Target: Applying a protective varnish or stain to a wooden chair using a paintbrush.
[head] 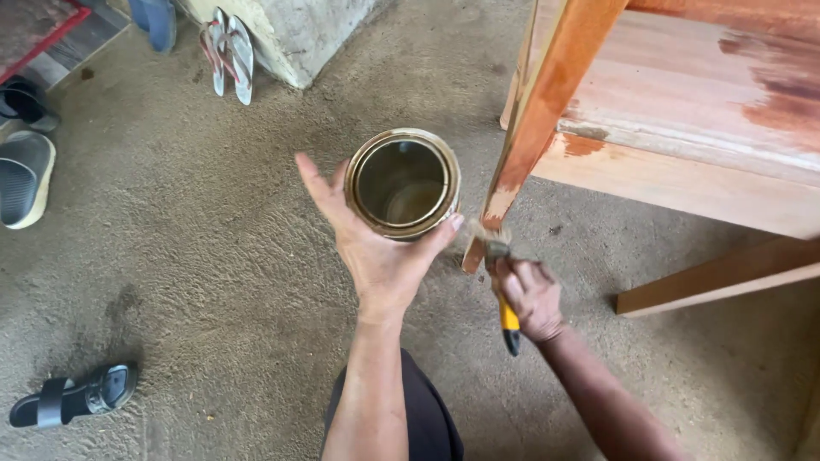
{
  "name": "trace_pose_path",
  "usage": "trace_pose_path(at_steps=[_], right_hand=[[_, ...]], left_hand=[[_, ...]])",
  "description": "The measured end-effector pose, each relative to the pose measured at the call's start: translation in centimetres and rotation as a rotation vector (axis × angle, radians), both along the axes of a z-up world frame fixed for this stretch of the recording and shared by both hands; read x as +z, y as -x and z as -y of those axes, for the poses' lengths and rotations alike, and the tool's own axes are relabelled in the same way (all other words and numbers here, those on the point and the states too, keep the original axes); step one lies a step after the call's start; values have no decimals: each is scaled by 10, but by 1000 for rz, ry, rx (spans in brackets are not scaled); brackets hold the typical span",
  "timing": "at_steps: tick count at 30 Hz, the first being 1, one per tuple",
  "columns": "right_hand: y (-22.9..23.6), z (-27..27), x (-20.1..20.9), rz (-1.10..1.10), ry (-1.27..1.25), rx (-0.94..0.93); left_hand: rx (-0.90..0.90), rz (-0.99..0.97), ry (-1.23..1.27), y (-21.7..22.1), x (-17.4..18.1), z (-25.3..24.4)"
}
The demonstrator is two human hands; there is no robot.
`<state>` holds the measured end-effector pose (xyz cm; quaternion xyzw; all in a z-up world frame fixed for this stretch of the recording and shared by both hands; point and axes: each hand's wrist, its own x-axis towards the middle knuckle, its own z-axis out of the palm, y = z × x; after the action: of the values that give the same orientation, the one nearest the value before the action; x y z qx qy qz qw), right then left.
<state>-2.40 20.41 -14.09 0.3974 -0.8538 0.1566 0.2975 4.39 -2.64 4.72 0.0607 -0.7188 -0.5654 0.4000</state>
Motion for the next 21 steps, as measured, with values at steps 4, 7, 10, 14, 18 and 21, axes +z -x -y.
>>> trace_pose_path(at_steps=[4,7,10,14,18,21], right_hand=[[-8,14,-63,43,-44,69],[-1,18,-97,157,-331,16],[1,24,-117,145,-335,-12],[-9,39,-86,615,-432,-156],[-18,31,-79,509,-282,-111],[-3,32,-105,202,-332,18]], left_hand=[[10,-35,-68,-4,-4,7],[-18,-52,-153,0,-2,10],[-39,-61,-237,3,0,11],[-3,-22,-191,2,-6,21],[-22,-13,-241,5,-11,26],[-61,-45,-304,11,-14,30]])
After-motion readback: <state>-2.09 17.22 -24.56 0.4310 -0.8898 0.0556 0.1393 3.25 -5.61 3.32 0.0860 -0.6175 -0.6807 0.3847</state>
